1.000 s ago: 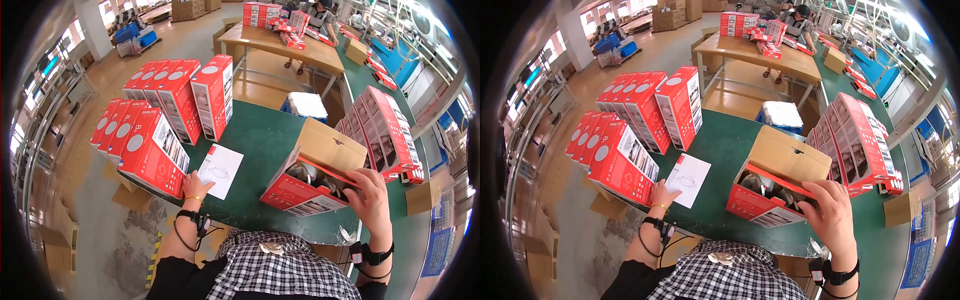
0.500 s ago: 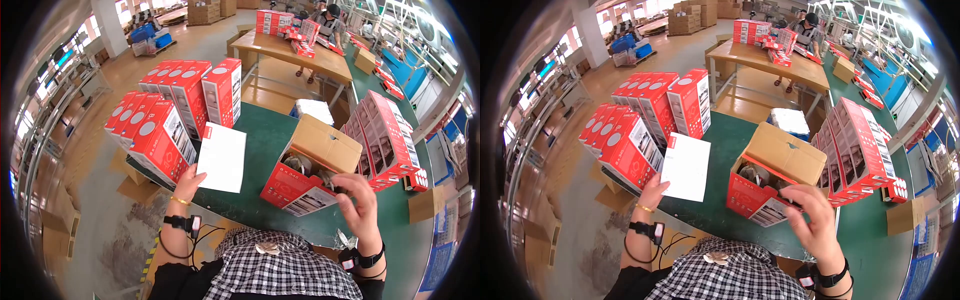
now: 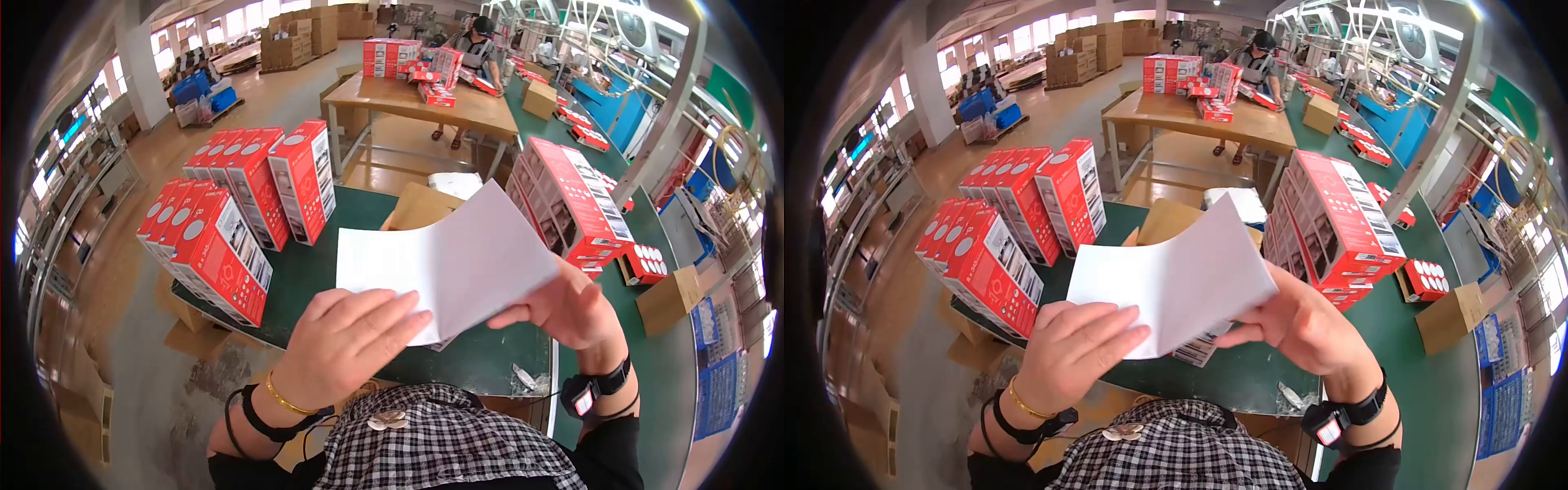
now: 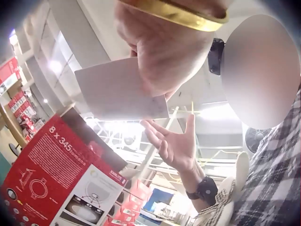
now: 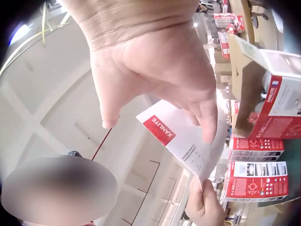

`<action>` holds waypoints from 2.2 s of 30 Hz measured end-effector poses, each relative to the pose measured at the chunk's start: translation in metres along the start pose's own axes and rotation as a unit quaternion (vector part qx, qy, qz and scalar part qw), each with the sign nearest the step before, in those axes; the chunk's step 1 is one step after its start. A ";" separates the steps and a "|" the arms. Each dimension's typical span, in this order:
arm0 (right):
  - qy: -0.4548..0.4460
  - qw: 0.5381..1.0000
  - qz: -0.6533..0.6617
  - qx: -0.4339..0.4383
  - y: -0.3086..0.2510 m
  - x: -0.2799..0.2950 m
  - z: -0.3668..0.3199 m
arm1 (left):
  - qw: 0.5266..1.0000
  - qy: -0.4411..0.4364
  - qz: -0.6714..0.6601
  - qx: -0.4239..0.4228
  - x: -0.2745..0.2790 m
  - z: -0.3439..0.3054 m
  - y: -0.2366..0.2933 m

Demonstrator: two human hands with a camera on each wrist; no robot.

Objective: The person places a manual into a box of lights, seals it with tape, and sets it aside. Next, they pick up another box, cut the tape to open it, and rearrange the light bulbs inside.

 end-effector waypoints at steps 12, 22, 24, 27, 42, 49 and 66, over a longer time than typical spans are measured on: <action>0.254 0.935 -0.051 -0.244 0.024 0.012 -0.056 | 0.979 -0.015 -0.093 -0.179 -0.035 -0.005 0.004; 0.379 0.847 -0.361 0.095 -0.051 0.026 -0.075 | 0.983 -0.017 -0.176 0.054 -0.079 0.006 -0.078; 0.362 0.847 -0.385 0.065 -0.061 0.011 -0.063 | 0.986 -0.034 -0.153 0.051 -0.088 0.009 -0.078; 0.292 0.837 -0.463 0.008 -0.066 0.001 -0.045 | 0.981 -0.083 -0.157 0.078 -0.099 0.005 -0.077; 0.110 0.819 -0.562 0.034 -0.082 -0.001 -0.002 | 0.968 -0.168 -0.175 0.065 -0.097 0.015 -0.085; 0.064 0.826 -0.560 0.000 -0.077 0.009 0.013 | 0.958 -0.222 -0.174 0.045 -0.093 0.020 -0.086; -0.038 0.811 -0.565 -0.147 -0.081 0.016 0.073 | 0.964 -0.175 -0.190 0.066 -0.095 0.007 -0.087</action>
Point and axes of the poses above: each hand's wrist, its own z-axis towards the middle knuckle, its own x-axis out of the back of the hand, y = z × x, the point moved 3 cm from there along z, towards the middle knuckle, and after that the axes turned 1 degree about -z, right-handed, at the moved point
